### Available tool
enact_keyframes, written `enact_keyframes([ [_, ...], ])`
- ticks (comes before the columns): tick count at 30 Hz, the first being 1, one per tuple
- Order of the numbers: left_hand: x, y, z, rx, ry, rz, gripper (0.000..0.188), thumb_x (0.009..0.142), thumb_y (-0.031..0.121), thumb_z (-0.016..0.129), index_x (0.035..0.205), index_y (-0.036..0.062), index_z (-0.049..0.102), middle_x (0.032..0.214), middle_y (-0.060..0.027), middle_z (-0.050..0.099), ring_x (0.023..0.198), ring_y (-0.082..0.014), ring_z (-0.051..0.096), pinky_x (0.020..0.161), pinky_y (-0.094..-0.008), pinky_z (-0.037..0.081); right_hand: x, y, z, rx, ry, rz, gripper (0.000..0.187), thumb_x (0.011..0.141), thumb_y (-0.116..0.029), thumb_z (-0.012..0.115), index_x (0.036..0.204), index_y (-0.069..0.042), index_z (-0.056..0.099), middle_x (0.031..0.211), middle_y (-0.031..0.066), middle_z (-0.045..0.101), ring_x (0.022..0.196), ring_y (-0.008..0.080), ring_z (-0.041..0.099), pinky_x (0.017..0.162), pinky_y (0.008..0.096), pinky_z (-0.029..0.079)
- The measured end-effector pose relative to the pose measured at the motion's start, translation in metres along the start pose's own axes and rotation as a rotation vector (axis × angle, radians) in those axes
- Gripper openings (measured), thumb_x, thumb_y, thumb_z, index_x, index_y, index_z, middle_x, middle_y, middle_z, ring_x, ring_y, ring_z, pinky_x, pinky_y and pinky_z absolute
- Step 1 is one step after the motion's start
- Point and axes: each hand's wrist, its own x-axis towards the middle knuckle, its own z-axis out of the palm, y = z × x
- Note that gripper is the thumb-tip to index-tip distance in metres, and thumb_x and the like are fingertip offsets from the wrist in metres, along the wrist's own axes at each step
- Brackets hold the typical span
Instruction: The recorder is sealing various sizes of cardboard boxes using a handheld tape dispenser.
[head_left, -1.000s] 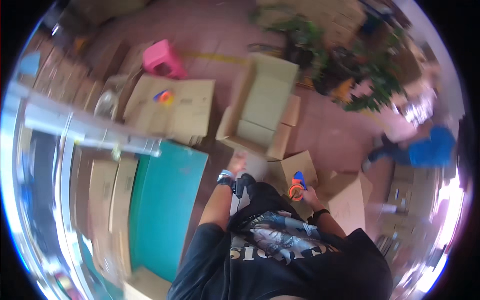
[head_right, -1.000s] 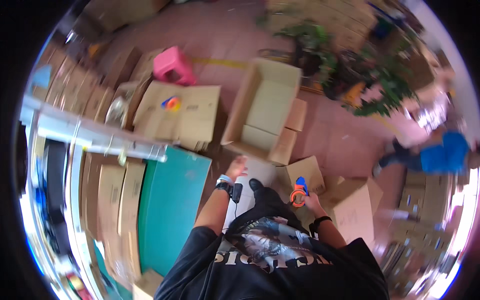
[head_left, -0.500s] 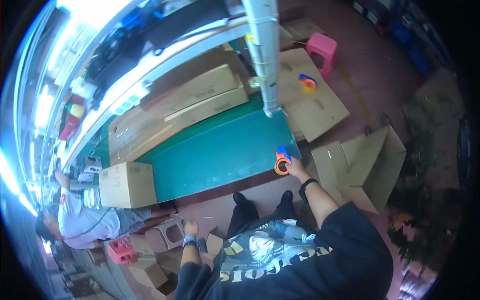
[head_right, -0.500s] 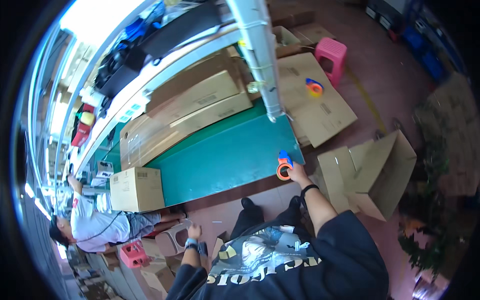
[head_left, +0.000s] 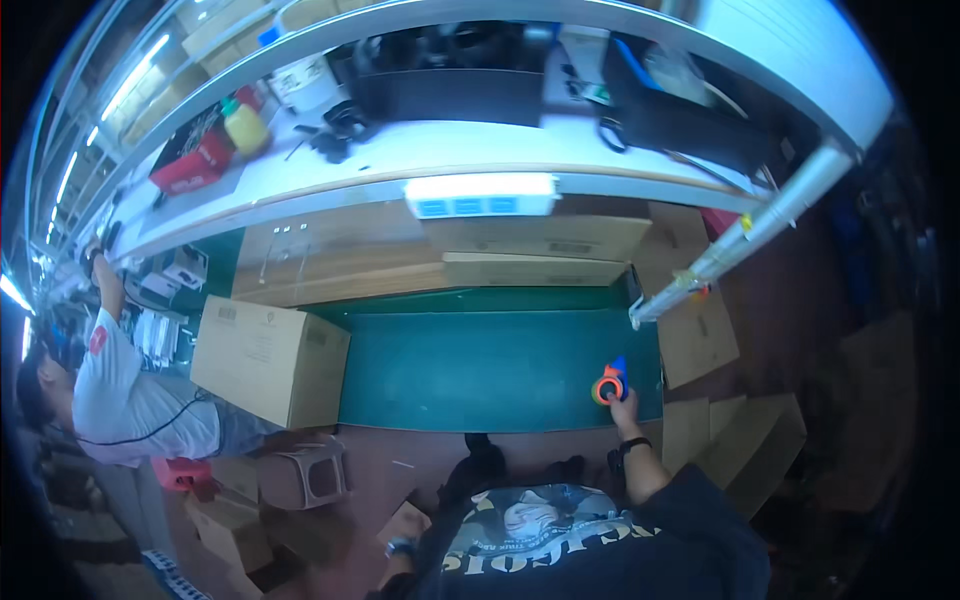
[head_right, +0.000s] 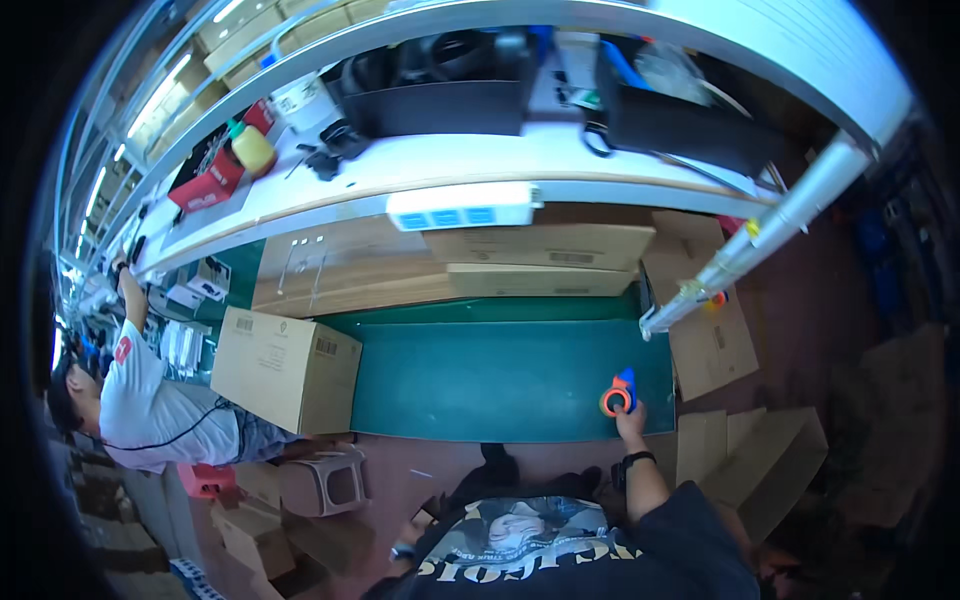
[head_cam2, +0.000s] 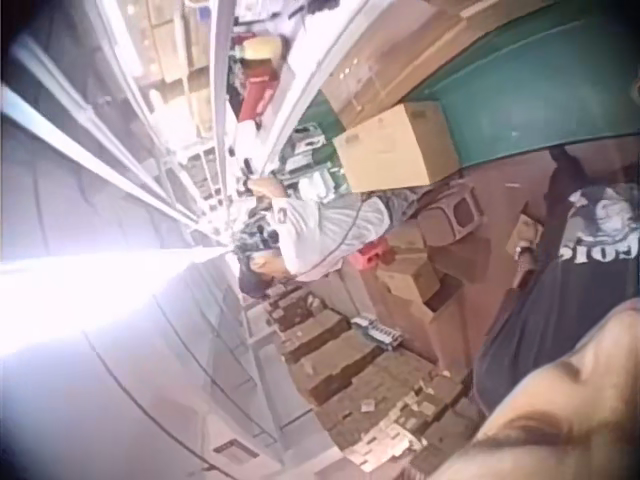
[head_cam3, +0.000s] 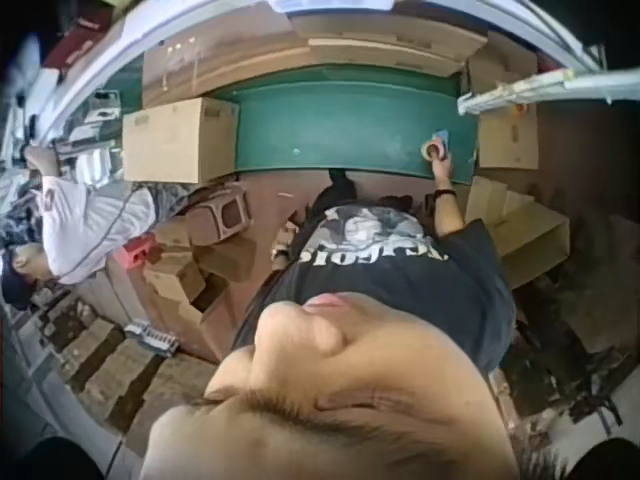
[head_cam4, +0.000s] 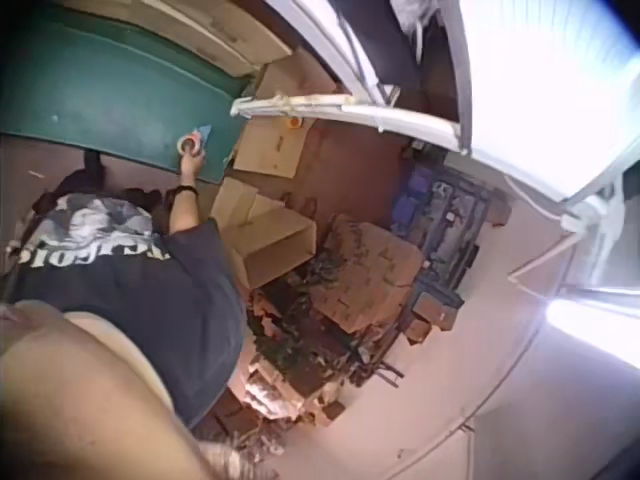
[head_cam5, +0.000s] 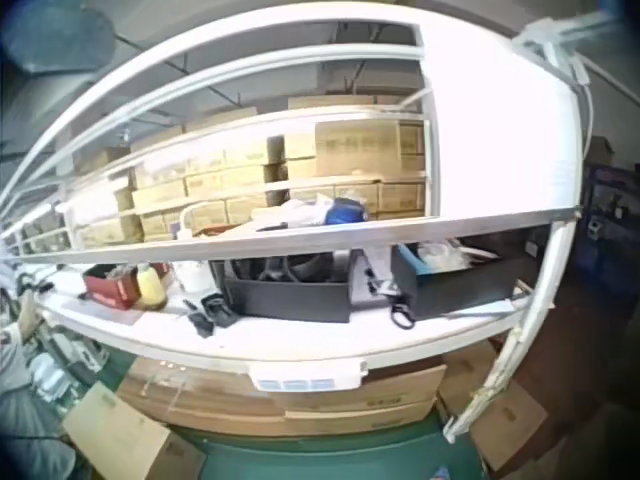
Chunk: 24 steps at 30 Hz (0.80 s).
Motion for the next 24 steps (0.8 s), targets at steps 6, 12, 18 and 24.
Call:
enact_keyframes([
  [6, 0.111, 0.205, -0.296, -0.525, 0.741, 0.724, 0.044, 0.096, 0.019, 0.063, 0.06, 0.0014, 0.046, 0.056, -0.0153, 0.043, 0.05, -0.0243, 0.041, 0.049, -0.0399, 0.031, -0.064, -0.098, -0.023, -0.309, 0.308, -0.116, 0.061, 0.075, -0.017, 0.079, 0.131, -0.008, 0.055, 0.139, 0.0163, 0.052, 0.136, 0.0399, 0.039, 0.109, 0.0467, 0.036],
  [12, 0.072, 0.406, -0.518, -0.39, 1.159, 1.315, 0.018, 0.082, 0.014, 0.074, 0.09, 0.0014, 0.065, 0.091, -0.0155, 0.062, 0.085, -0.0335, 0.059, 0.076, -0.0419, 0.047, -0.12, -0.222, -0.025, -0.254, -0.062, -0.748, 0.03, 0.076, -0.007, 0.072, 0.105, -0.005, 0.063, 0.113, 0.0137, 0.063, 0.113, 0.0351, 0.057, 0.098, 0.0441, 0.046],
  [18, 0.108, 0.439, -0.543, -0.165, 1.055, 1.26, 0.028, 0.082, 0.02, 0.075, 0.099, 0.0002, 0.069, 0.107, -0.019, 0.063, 0.104, -0.0365, 0.058, 0.091, -0.0432, 0.047, -0.165, -0.324, -0.021, -0.117, -0.289, -1.079, 0.015, 0.079, -0.007, 0.069, 0.093, -0.005, 0.064, 0.099, 0.0133, 0.066, 0.102, 0.0349, 0.061, 0.092, 0.0426, 0.048],
  [24, 0.102, 0.44, -0.542, -0.137, 1.066, 1.293, 0.027, 0.08, 0.019, 0.077, 0.097, -0.0006, 0.071, 0.101, -0.0176, 0.064, 0.09, -0.0344, 0.062, 0.082, -0.039, 0.051, -0.166, -0.339, -0.033, -0.18, -0.336, -1.077, 0.014, 0.081, -0.009, 0.067, 0.094, -0.004, 0.064, 0.096, 0.0134, 0.065, 0.098, 0.0348, 0.061, 0.09, 0.0432, 0.049],
])
